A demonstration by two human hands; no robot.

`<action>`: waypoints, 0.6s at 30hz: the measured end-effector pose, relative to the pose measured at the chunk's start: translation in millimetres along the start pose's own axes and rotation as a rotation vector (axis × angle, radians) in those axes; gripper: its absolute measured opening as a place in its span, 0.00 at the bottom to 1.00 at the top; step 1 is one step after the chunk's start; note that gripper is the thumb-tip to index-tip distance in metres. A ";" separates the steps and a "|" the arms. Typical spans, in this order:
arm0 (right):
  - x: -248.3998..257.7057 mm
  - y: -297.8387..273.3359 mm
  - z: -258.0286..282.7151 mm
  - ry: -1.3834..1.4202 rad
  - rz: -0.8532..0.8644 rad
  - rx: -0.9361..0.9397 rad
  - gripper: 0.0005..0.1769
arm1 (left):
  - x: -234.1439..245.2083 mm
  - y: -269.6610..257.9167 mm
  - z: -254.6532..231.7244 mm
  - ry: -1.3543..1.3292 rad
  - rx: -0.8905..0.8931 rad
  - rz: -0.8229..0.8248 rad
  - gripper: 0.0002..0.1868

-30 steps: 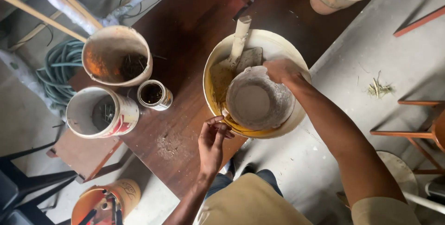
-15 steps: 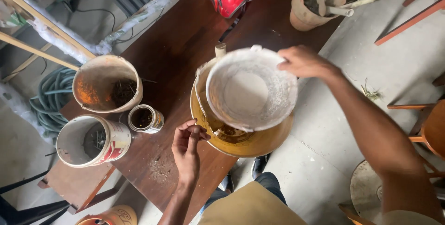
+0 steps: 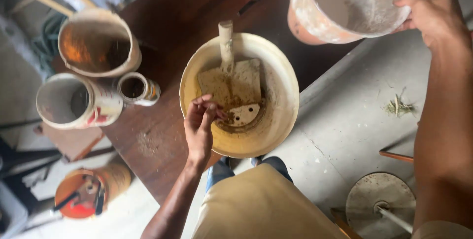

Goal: Sorting and organizing various metal parts, scrap, and tools from buckets on a workshop table.

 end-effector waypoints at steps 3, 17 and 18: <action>-63.8 63.8 -50.4 0.186 0.156 0.074 0.17 | -3.8 -5.6 -0.2 -0.001 -0.042 -0.078 0.14; -167.8 168.2 -225.1 -0.011 0.074 0.037 0.20 | 35.9 -66.4 -7.5 0.163 -0.163 -0.496 0.12; -159.6 168.1 -208.5 -0.309 -0.130 0.398 0.22 | 40.6 -67.7 -8.7 0.223 -0.159 -0.528 0.12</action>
Point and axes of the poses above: each hand's wrist, its own y-axis towards the middle knuckle, its own x-axis out of the back of the hand, z = x × y, the point moved 9 cm from there along y, towards the middle knuckle, and after that the axes turned 7 degrees about -x, right-handed, at the moved point
